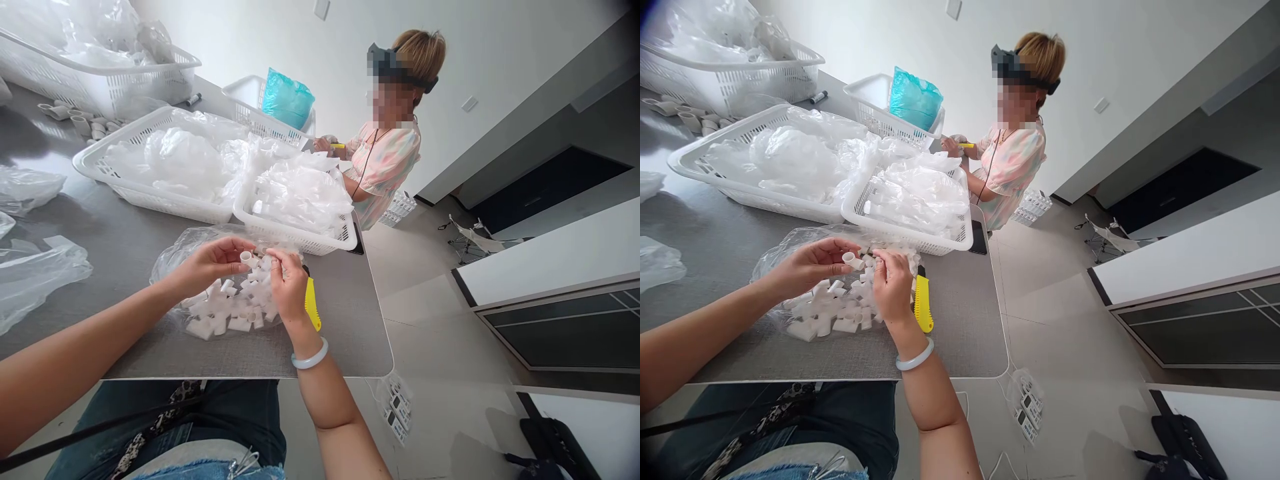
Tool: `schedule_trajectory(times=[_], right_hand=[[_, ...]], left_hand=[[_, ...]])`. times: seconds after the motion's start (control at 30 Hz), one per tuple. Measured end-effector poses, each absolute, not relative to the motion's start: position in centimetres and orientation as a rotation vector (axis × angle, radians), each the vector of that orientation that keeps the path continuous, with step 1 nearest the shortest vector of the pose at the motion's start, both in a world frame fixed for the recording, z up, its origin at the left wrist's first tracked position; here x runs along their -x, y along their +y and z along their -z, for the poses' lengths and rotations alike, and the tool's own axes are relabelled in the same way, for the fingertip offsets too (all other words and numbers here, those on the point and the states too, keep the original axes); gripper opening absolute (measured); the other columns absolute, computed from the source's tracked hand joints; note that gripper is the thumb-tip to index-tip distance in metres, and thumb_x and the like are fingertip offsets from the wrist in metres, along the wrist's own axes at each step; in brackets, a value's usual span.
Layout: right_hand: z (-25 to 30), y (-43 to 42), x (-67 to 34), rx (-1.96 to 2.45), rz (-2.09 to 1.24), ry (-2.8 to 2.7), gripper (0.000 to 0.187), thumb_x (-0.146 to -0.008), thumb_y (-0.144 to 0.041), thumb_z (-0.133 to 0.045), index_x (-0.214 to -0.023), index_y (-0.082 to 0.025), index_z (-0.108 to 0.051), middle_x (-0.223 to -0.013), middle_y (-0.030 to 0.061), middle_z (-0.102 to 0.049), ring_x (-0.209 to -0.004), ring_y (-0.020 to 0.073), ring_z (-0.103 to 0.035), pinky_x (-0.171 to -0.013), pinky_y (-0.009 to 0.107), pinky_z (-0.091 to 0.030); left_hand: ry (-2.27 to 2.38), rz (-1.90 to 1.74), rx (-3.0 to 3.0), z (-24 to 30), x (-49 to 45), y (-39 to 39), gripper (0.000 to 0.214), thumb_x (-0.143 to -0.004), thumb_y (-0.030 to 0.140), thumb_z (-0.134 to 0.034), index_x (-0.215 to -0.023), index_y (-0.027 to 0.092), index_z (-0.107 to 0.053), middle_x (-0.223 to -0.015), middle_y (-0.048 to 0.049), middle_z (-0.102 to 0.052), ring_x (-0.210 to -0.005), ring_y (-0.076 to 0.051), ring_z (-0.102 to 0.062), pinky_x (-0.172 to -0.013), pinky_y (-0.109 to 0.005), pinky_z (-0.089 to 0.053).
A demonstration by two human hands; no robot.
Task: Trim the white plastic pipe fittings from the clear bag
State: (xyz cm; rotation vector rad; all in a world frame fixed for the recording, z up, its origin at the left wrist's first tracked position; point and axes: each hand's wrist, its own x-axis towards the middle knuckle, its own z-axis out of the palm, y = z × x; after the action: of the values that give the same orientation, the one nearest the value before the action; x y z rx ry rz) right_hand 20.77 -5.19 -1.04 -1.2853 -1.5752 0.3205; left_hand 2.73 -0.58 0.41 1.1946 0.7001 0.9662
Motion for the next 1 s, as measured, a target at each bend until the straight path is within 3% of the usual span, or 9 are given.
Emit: schedule_trajectory(times=[0.13, 0.27, 0.37, 0.43, 0.53, 0.7, 0.83, 1.0], right_hand=[[1.1, -5.5, -20.2, 1.287, -0.396, -1.516, 0.047, -0.101, -0.042, -0.041, -0.142, -0.022, -0.051, -0.154, 0.0130, -0.046, -0.146, 0.0244, -0.039, -0.117, 0.046, -0.040], [1.2, -5.8, -19.9, 1.148, -0.939, -1.638, 0.068, -0.097, -0.059, -0.045, -0.155, -0.026, -0.032, -0.161, 0.0105, -0.037, -0.146, 0.0265, -0.041, -0.113, 0.044, -0.046], [1.1, -5.9, -19.7, 1.259, -0.944, -1.408, 0.080, -0.095, -0.066, -0.043, -0.159, -0.023, -0.022, -0.166, 0.0122, -0.022, -0.151, 0.0292, -0.030, -0.118, 0.049, -0.039], [1.1, -6.0, -19.5, 1.236, -0.984, -1.430, 0.080, -0.092, -0.066, -0.049, -0.157, -0.023, -0.029, -0.164, 0.0115, -0.029, -0.150, 0.0285, -0.033, -0.117, 0.047, -0.041], [0.8, -6.1, -19.3, 1.116, -1.106, -1.532, 0.065, -0.093, -0.060, -0.053, -0.149, -0.027, -0.045, -0.153, 0.0073, -0.049, -0.140, 0.0239, -0.050, -0.107, 0.037, -0.051], [0.1, -5.4, -20.9, 1.355, -0.730, -1.391, 0.039, -0.097, -0.046, -0.046, -0.120, -0.022, -0.067, -0.120, 0.0089, -0.072, -0.112, 0.0208, -0.067, -0.095, 0.033, -0.054], [-0.1, -4.7, -23.9, 1.587, -0.373, -1.460, 0.026, -0.092, -0.029, -0.044, -0.100, -0.022, -0.068, -0.101, 0.0081, -0.071, -0.094, 0.0196, -0.066, -0.083, 0.032, -0.054], [0.2, -5.1, -27.0, 1.908, -0.305, -1.486, 0.022, -0.085, -0.022, -0.050, -0.101, -0.023, -0.064, -0.108, 0.0087, -0.063, -0.101, 0.0219, -0.064, -0.083, 0.032, -0.051]], left_hand=[[0.746, -1.107, -1.420, 0.1, -2.8, -0.6, 0.020, -0.068, 0.021, -0.084, -0.084, 0.024, -0.073, -0.086, -0.0017, -0.067, -0.082, -0.018, -0.065, -0.074, -0.026, -0.056], [0.812, -1.221, -1.729, 0.4, -2.7, -0.4, 0.012, -0.072, 0.022, -0.082, -0.081, 0.025, -0.074, -0.082, -0.0019, -0.065, -0.077, -0.018, -0.061, -0.075, -0.027, -0.052], [0.877, -1.303, -1.852, 0.3, -2.7, -0.3, 0.011, -0.075, 0.025, -0.080, -0.083, 0.025, -0.073, -0.083, -0.0026, -0.066, -0.079, -0.019, -0.060, -0.075, -0.028, -0.049], [0.866, -1.320, -1.922, 0.3, -2.7, -0.4, 0.007, -0.079, 0.027, -0.077, -0.084, 0.025, -0.072, -0.084, -0.0036, -0.067, -0.080, -0.020, -0.061, -0.074, -0.028, -0.049], [0.834, -1.248, -2.035, 0.2, -2.6, -0.5, 0.007, -0.084, 0.032, -0.070, -0.085, 0.025, -0.071, -0.086, -0.0053, -0.068, -0.079, -0.021, -0.064, -0.067, -0.028, -0.050], [0.849, -1.227, -2.283, 0.3, -2.3, -0.6, 0.021, -0.095, 0.043, -0.057, -0.095, 0.025, -0.066, -0.096, -0.0070, -0.071, -0.085, -0.021, -0.068, -0.068, -0.031, -0.054], [0.808, -1.233, -2.334, 0.5, -2.2, -0.5, 0.022, -0.099, 0.044, -0.051, -0.100, 0.026, -0.064, -0.099, -0.0068, -0.071, -0.089, -0.021, -0.070, -0.069, -0.032, -0.056], [0.828, -1.228, -2.286, 0.7, -2.2, -0.5, 0.022, -0.096, 0.045, -0.054, -0.099, 0.027, -0.065, -0.099, -0.0065, -0.071, -0.086, -0.021, -0.070, -0.067, -0.033, -0.056]])
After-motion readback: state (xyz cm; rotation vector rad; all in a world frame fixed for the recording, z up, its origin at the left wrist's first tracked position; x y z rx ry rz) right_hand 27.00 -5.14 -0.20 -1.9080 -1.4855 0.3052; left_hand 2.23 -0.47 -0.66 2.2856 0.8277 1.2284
